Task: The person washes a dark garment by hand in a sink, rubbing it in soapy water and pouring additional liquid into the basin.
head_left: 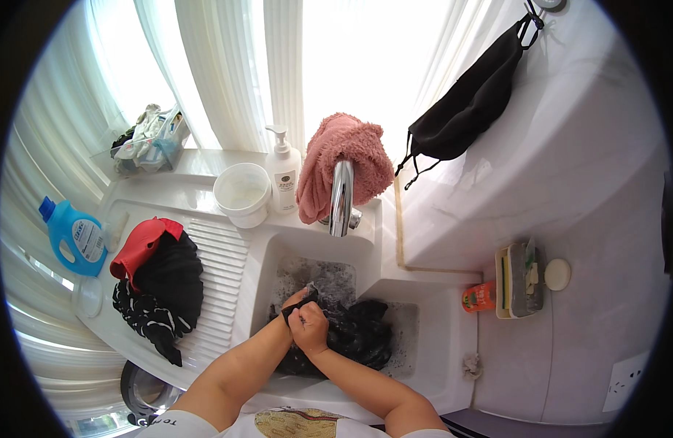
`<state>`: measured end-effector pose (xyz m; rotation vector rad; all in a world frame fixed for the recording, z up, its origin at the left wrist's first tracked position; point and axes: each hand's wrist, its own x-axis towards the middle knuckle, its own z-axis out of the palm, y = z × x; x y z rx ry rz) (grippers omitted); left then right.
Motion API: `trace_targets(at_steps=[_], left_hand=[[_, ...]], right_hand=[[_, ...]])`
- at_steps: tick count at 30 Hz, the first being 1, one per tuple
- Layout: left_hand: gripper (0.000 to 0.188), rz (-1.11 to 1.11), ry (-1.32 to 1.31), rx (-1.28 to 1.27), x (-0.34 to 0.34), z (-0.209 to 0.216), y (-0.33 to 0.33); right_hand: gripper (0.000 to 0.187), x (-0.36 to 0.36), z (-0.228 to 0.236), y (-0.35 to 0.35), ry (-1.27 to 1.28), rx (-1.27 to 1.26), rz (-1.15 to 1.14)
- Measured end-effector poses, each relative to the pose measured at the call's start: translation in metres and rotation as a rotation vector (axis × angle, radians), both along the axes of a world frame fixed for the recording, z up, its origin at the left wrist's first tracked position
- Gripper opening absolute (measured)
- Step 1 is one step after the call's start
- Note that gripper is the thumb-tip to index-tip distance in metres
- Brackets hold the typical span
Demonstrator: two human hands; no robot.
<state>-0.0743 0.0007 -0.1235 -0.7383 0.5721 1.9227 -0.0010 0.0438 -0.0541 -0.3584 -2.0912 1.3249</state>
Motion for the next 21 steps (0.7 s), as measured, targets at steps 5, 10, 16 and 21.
trace_targets(at_steps=[5, 10, 16, 21], left_hand=[[0.036, -0.158, 0.493, -0.613, -0.010, 0.073, 0.024], [0.045, -0.490, 1.402, -1.314, -0.014, 0.006, 0.015], [0.041, -1.073, 1.507, -1.390, -0.031, -0.034, 0.017], [0.043, -0.895, 1.529, -1.433, -0.055, 0.026, 0.009]], right_hand=[[0.025, -0.038, -0.052, 0.092, -0.248, 0.084, -0.251], [0.047, -0.008, -0.042, 0.090, -0.552, 0.630, 0.156], [0.050, -0.024, -0.083, 0.105, -0.953, 0.438, 0.328], [0.031, -0.023, -0.058, 0.129, -1.043, 0.360, 0.382]])
